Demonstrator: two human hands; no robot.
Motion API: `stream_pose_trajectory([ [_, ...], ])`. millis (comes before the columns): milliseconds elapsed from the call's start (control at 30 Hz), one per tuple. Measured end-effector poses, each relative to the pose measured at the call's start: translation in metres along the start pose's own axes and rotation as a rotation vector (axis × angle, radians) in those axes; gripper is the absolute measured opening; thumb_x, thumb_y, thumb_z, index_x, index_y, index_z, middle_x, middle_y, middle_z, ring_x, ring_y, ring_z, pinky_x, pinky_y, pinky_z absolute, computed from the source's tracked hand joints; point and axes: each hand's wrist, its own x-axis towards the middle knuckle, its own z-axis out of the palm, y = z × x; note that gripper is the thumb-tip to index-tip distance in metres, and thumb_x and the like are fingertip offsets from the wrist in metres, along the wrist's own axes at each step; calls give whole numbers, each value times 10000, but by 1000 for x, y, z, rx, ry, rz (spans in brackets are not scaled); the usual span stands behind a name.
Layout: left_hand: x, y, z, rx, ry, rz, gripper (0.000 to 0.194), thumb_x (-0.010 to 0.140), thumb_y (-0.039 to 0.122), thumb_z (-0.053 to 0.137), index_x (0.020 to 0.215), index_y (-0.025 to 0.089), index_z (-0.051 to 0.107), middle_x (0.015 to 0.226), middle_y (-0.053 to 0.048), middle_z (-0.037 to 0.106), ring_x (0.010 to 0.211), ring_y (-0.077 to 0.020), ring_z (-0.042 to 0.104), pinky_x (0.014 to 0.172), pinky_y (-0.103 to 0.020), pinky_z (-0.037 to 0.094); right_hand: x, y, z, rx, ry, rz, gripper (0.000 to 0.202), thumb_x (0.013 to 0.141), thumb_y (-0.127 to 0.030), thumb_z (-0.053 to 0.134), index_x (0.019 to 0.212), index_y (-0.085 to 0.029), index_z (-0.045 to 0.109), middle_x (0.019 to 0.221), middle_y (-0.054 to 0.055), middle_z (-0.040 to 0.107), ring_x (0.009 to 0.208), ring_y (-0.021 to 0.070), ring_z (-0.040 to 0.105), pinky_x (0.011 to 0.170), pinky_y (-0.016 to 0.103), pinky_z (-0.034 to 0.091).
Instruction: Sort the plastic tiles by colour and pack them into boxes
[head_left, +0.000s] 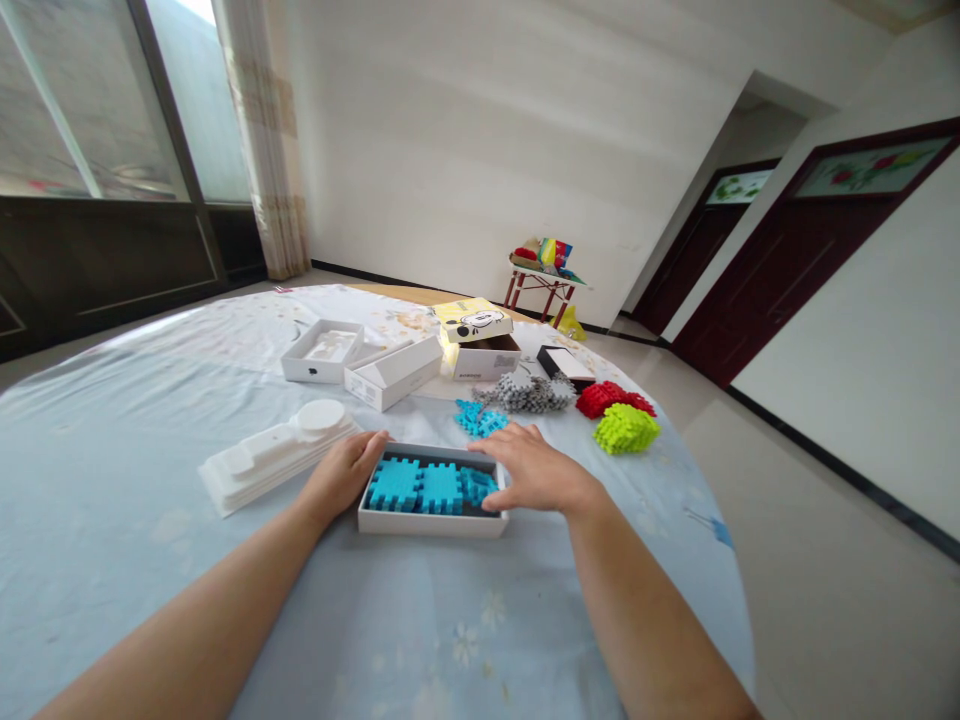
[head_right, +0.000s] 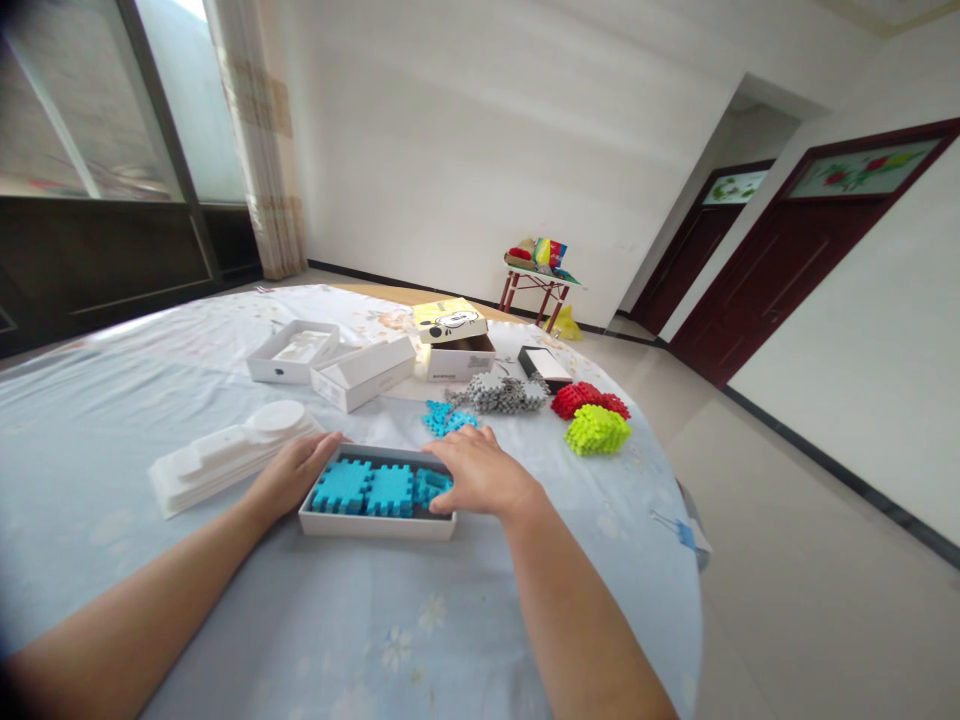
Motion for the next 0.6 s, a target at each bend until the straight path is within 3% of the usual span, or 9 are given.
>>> stream_pose_trajectory([
  [600,0,3,-1,-4,1,6,521,801,541,291,634,176,623,597,-28,646,609,-189,567,618,-247,435,11,-2,17,-37,-61,3,339,643,-280,686,979,-260,656,792,4,646,937,230,451,793,348,252],
])
